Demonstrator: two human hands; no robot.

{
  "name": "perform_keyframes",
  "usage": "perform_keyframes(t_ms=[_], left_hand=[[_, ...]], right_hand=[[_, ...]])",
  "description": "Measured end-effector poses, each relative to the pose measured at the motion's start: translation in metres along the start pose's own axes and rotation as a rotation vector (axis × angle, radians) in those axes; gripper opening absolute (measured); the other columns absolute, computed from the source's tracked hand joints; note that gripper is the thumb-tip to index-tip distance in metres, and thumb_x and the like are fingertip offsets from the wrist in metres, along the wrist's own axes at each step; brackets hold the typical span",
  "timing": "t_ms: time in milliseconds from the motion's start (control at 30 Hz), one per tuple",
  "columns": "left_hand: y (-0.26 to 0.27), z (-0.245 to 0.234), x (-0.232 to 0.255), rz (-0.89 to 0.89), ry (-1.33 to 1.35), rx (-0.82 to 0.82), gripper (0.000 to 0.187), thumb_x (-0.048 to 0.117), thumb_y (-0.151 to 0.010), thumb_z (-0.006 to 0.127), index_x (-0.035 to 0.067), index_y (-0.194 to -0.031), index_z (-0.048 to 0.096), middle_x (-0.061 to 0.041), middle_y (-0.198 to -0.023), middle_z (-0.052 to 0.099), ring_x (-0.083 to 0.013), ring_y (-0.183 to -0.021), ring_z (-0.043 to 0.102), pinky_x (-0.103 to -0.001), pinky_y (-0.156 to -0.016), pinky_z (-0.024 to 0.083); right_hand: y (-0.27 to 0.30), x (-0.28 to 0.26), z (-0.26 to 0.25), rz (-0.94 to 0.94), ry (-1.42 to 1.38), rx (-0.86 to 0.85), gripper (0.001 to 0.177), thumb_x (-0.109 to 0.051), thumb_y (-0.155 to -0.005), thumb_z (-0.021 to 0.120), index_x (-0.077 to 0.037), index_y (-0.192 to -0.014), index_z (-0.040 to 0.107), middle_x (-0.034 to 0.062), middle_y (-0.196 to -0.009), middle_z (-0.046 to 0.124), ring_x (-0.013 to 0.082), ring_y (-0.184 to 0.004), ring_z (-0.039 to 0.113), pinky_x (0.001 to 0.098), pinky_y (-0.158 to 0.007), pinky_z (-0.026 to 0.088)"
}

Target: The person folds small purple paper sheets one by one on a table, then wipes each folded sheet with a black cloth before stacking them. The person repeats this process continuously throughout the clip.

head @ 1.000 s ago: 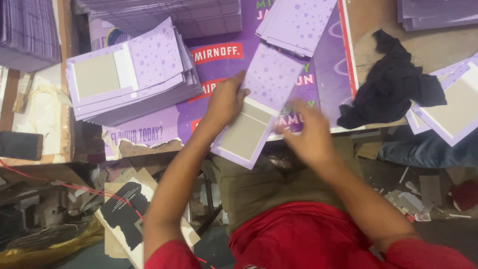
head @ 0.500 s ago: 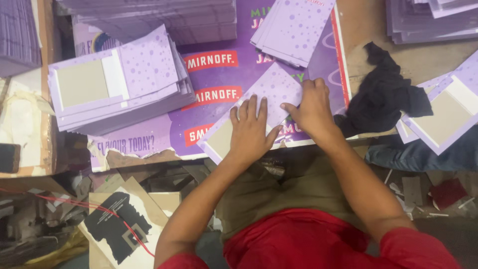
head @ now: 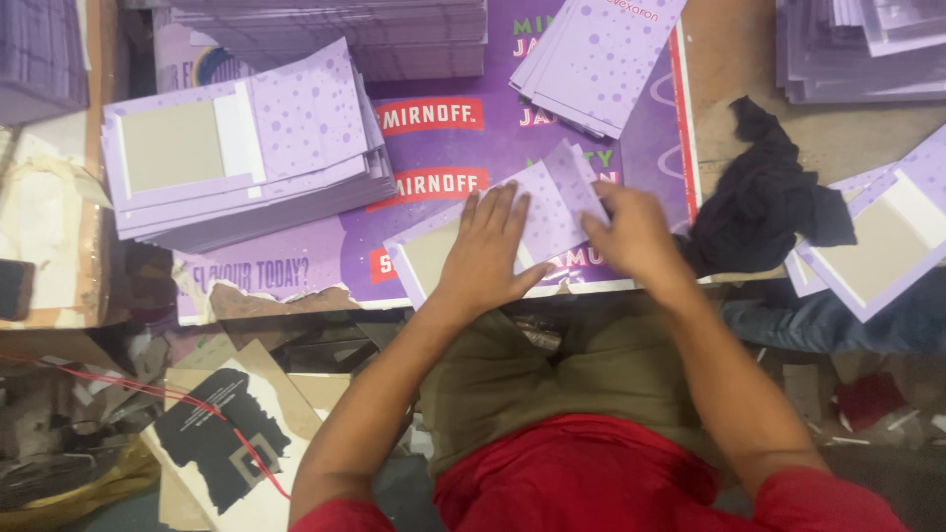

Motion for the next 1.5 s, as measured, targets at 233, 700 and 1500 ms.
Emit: perform_keyframes(t_ms=[233, 700, 1500], left_hand=[[0.004, -0.005, 0.011, -0.171, -0.096, 0.057, 0.105, 0.068, -0.084, 0.067, -0.015, -0.144, 0.043, -0.037, -0.148, 0.045, -0.0501, -0.144, 0.041, -0.062, -0.124, 0.017], [0.05, 0.037, -0.014, -0.35, 0.153, 0.138, 0.061, 0.037, -0.108, 0.048, 0.0, -0.156, 0.046, -0.022, -0.156, 0.053, -0.0406, -0.149, 0.044, -0.067, -0.132, 0.009], [-0.007, -0.045, -0.048, -0.338, 0.093, 0.074, 0.069, 0.033, -0.067, 0.094, 0.011, -0.124, 0.063, -0.01, -0.123, 0.059, -0.0309, -0.123, 0.05, -0.057, -0.11, 0.028]], right_hand=[[0.016, 0.029, 0.039, -0.251, -0.123, 0.259, 0.034, -0.009, -0.104, 0.055, 0.007, -0.132, 0.065, 0.0238, -0.104, 0.072, 0.0315, -0.095, 0.067, 0.0389, -0.087, 0.052], [0.091, -0.077, 0.075, -0.834, 0.007, 0.185, 0.063, -0.013, -0.078, 0.08, 0.003, -0.135, 0.057, 0.0232, -0.13, 0.066, 0.0348, -0.106, 0.058, 0.0411, -0.095, 0.051], [0.009, 0.023, 0.078, -0.146, -0.99, -0.095, 0.042, -0.015, -0.098, 0.06, 0.002, -0.136, 0.05, 0.0134, -0.127, 0.064, 0.0197, -0.115, 0.061, 0.038, -0.099, 0.049]])
Point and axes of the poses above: each hand's wrist, its own y-axis away from the middle knuckle, its own z-axis out of the palm, x = y × z, the point moved 4 cm from there along -y, towards the middle knuckle
